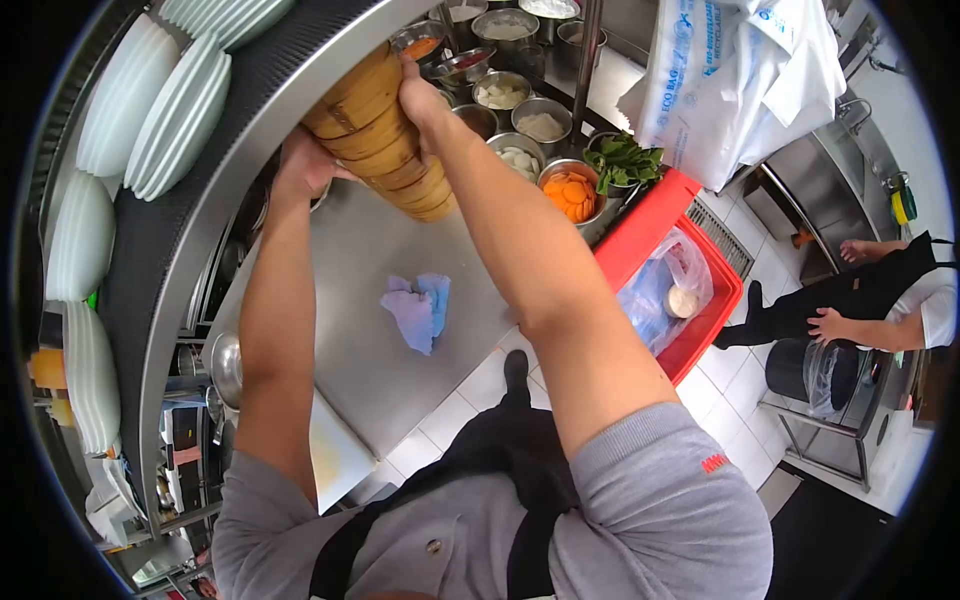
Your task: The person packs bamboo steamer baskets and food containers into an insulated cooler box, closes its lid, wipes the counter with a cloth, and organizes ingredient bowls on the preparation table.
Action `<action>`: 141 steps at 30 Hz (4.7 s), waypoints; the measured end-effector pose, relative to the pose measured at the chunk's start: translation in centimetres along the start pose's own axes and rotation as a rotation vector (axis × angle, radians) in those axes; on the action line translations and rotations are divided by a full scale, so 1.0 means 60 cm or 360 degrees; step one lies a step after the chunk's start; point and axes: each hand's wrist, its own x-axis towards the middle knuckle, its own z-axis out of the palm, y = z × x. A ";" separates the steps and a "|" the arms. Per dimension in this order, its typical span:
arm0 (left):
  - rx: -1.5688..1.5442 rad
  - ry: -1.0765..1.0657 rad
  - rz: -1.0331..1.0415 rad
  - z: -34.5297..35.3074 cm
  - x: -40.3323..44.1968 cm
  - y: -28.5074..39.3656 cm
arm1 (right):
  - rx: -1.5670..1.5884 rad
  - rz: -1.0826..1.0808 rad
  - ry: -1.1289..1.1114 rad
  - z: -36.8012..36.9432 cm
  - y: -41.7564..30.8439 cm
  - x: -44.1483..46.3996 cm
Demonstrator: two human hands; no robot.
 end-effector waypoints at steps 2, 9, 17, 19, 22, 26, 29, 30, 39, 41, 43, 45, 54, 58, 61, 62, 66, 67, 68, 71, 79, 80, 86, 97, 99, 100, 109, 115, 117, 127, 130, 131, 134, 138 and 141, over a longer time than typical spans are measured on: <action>0.0027 -0.0044 0.0047 -0.009 0.004 0.005 | 0.0049 0.0021 -0.0020 -0.020 0.015 0.055; -0.0245 -0.0268 -0.0035 -0.100 0.007 0.005 | -0.0146 -0.0019 0.0024 0.036 -0.004 0.009; 0.0075 0.0232 0.0184 -0.108 -0.172 0.007 | 0.0226 -0.0034 -0.0210 0.131 0.096 0.052; 0.0060 0.0338 0.0295 -0.118 -0.218 -0.004 | 0.0143 -0.0110 -0.0170 0.159 0.129 0.037; -0.0045 0.0572 0.0530 -0.138 -0.293 -0.049 | -0.0149 0.0009 -0.0057 0.180 0.173 -0.031; -0.0045 0.0675 0.0412 -0.191 -0.422 -0.139 | -0.0163 0.0137 -0.0198 0.195 0.273 -0.117; -0.0095 0.0791 0.0464 -0.120 -0.512 -0.224 | -0.0332 0.0158 -0.0122 0.173 0.354 -0.206; -0.0067 0.0770 0.0553 -0.107 -0.544 -0.258 | -0.0327 0.0206 -0.0081 0.150 0.373 -0.247; -0.0292 0.0785 -0.0051 0.170 -0.713 -0.638 | -0.0112 0.0375 0.0077 -0.234 0.570 -0.580; -0.0398 0.0689 -0.0241 0.230 -0.713 -0.742 | -0.0086 0.0338 0.0261 -0.334 0.638 -0.618; -0.0525 0.0581 -0.0423 0.281 -0.701 -0.851 | 0.0017 0.0341 0.0389 -0.436 0.696 -0.644; -0.0689 0.0488 -0.0565 0.325 -0.680 -0.966 | 0.0150 0.0368 0.0451 -0.533 0.769 -0.652; -0.1462 0.0479 -0.0570 0.470 -0.512 -1.457 | 0.0616 0.0525 0.0146 -0.892 0.988 -0.498; -0.1685 0.0594 -0.0394 0.500 -0.445 -1.608 | 0.0668 0.0712 -0.0123 -0.982 1.093 -0.392; -0.1756 0.0649 -0.0272 0.506 -0.403 -1.682 | 0.0541 0.0809 -0.0215 -1.021 1.160 -0.332; -0.1786 0.0646 -0.0237 0.502 -0.384 -1.703 | 0.0435 0.0840 -0.0243 -1.029 1.182 -0.316; -0.1863 0.0680 -0.0133 0.486 -0.340 -1.758 | 0.0231 0.0800 -0.0331 -1.041 1.254 -0.254; -0.1874 0.0689 -0.0111 0.482 -0.332 -1.767 | 0.0290 0.0799 -0.0339 -1.037 1.267 -0.240; -0.1885 0.0699 -0.0093 0.478 -0.326 -1.775 | 0.0301 0.0810 -0.0348 -1.039 1.276 -0.226; -0.1925 0.0713 -0.0064 0.471 -0.316 -1.793 | -0.0096 0.0782 -0.0437 -1.042 1.299 -0.197; -0.1992 0.0752 0.0027 0.454 -0.316 -1.812 | -0.0342 0.0745 -0.0492 -1.015 1.321 -0.196; -0.1989 0.0759 0.0031 0.454 -0.315 -1.810 | -0.0468 0.0718 -0.0447 -1.010 1.321 -0.193; -0.2007 0.0793 0.0073 0.458 -0.335 -1.772 | -0.0606 0.0712 -0.0391 -1.004 1.354 -0.177; 0.0313 0.0540 -0.0625 0.429 -0.511 -1.394 | -0.0600 0.0723 0.1316 -0.876 1.209 -0.363; 0.1059 0.0699 -0.0429 0.387 -0.463 -1.338 | -0.0173 0.0751 0.1445 -0.823 1.219 -0.384; 0.1731 0.0651 -0.0302 0.371 -0.423 -1.302 | -0.0079 0.0704 0.1512 -0.805 1.219 -0.380; 0.2073 -0.0049 -0.0194 0.251 -0.303 -1.338 | -0.0430 0.0644 0.1717 -0.784 1.197 -0.359; 0.2181 -0.0105 -0.0278 0.246 -0.280 -1.358 | -0.0508 0.0590 0.1719 -0.785 1.209 -0.356; 0.2276 -0.0132 -0.0252 0.242 -0.282 -1.366 | -0.0493 0.0602 0.1722 -0.780 1.205 -0.359; 0.2264 -0.0069 -0.0343 0.269 -0.298 -1.357 | -0.0725 0.0694 0.1548 -0.824 1.231 -0.349; 0.2074 -0.0187 -0.0249 0.253 -0.368 -1.306 | -0.0911 0.0638 0.1439 -0.860 1.219 -0.402; 0.2142 -0.0146 -0.0225 0.282 -0.403 -1.238 | -0.0855 0.0544 0.1499 -0.863 1.188 -0.420; 0.2035 -0.0451 -0.0552 0.294 -0.508 -1.079 | -0.0710 0.0296 0.1544 -0.840 1.025 -0.481; 0.0991 0.0193 -0.0296 0.219 -0.577 -0.863 | -0.0719 -0.0188 0.1567 -0.829 0.879 -0.525; 0.1064 0.0830 0.0441 0.131 -0.506 -0.647 | -0.0377 -0.0480 0.1445 -0.717 0.664 -0.512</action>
